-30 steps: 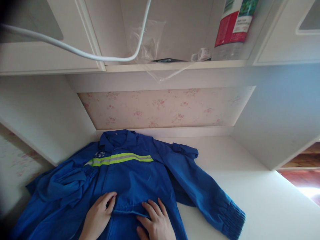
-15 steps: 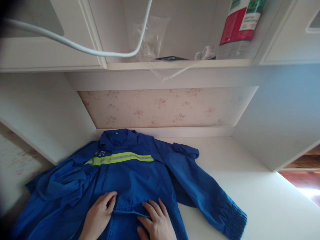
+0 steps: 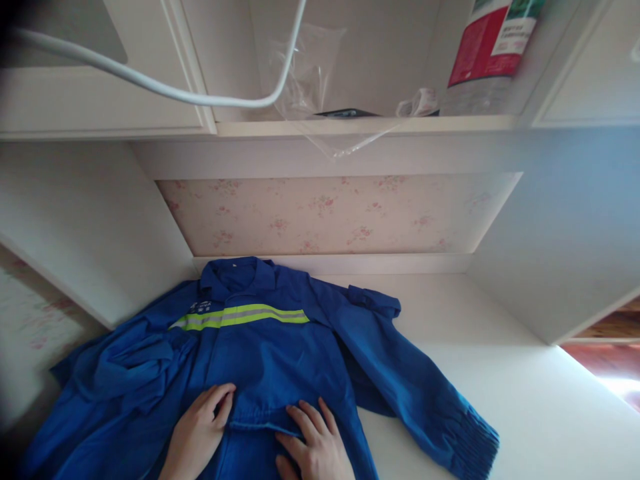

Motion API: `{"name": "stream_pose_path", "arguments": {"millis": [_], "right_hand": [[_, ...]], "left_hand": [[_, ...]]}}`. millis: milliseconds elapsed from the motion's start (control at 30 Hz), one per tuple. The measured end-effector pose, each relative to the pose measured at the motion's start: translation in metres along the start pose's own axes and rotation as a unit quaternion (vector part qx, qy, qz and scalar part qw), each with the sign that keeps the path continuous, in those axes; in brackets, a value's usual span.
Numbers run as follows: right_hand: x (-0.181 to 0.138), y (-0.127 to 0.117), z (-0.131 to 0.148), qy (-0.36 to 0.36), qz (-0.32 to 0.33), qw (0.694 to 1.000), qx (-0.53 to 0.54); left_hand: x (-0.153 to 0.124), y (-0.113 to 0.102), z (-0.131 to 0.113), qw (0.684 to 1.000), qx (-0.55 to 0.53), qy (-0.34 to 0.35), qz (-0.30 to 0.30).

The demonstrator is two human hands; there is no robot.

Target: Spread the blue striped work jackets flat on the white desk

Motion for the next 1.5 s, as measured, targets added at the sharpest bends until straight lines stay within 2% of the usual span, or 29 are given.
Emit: {"name": "stream_pose_path", "arguments": {"millis": [600,700,900,1067,1133,1167,1200,1267,1300,1333,1367,1433,1500], "right_hand": [[-0.002,0.004,-0.001,-0.007,-0.038,0.999,-0.002],[-0.003,0.003,-0.002,0.003,-0.024,1.0,0.01],[-0.003,0.001,-0.005,0.014,0.055,0.998,0.039],[-0.004,0.003,-0.003,0.072,0.079,0.988,0.111],[-0.004,-0.001,-0.006,0.1,0.072,0.972,0.2],[-0.004,-0.006,-0.011,0.12,0.055,0.954,0.268],[-0.003,-0.013,-0.019,0.151,0.022,0.927,0.342],[-0.003,-0.032,-0.047,0.252,-0.078,0.852,0.452],[-0.004,-0.041,-0.065,0.31,-0.124,0.818,0.469],[-0.006,-0.049,-0.083,0.364,-0.151,0.797,0.457],[-0.006,-0.056,-0.101,0.41,-0.161,0.791,0.424],[-0.005,-0.064,-0.13,0.454,-0.136,0.805,0.356],[-0.002,-0.065,-0.149,0.456,-0.121,0.818,0.328]], "left_hand": [[0.001,0.0,-0.001,1.0,0.005,0.001,-0.011],[0.001,0.001,0.0,1.0,0.005,-0.001,-0.009],[0.003,-0.004,-0.003,1.0,-0.004,-0.01,0.001],[0.004,-0.004,-0.005,0.998,-0.048,-0.031,0.0],[0.005,-0.006,0.001,0.992,-0.105,-0.071,-0.007],[0.006,-0.01,0.004,0.986,-0.132,-0.098,-0.017],[0.007,-0.016,0.007,0.979,-0.152,-0.132,-0.032],[0.009,-0.033,0.006,0.962,-0.169,-0.204,-0.063],[0.01,-0.043,0.0,0.955,-0.172,-0.229,-0.075],[0.013,-0.052,-0.012,0.951,-0.179,-0.239,-0.08],[0.016,-0.059,-0.03,0.951,-0.193,-0.231,-0.076],[0.024,-0.064,-0.081,0.963,-0.223,-0.15,-0.024],[0.03,-0.051,-0.144,0.972,-0.212,-0.021,0.101]]}}
Point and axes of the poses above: each hand's wrist, its own x-axis towards the middle knuckle, its own y-axis out of the palm, z = x × y, the point moved 4 cm from there along x, towards the middle knuckle, and after that the axes turned 9 degrees about x, right-handed, at the moved point
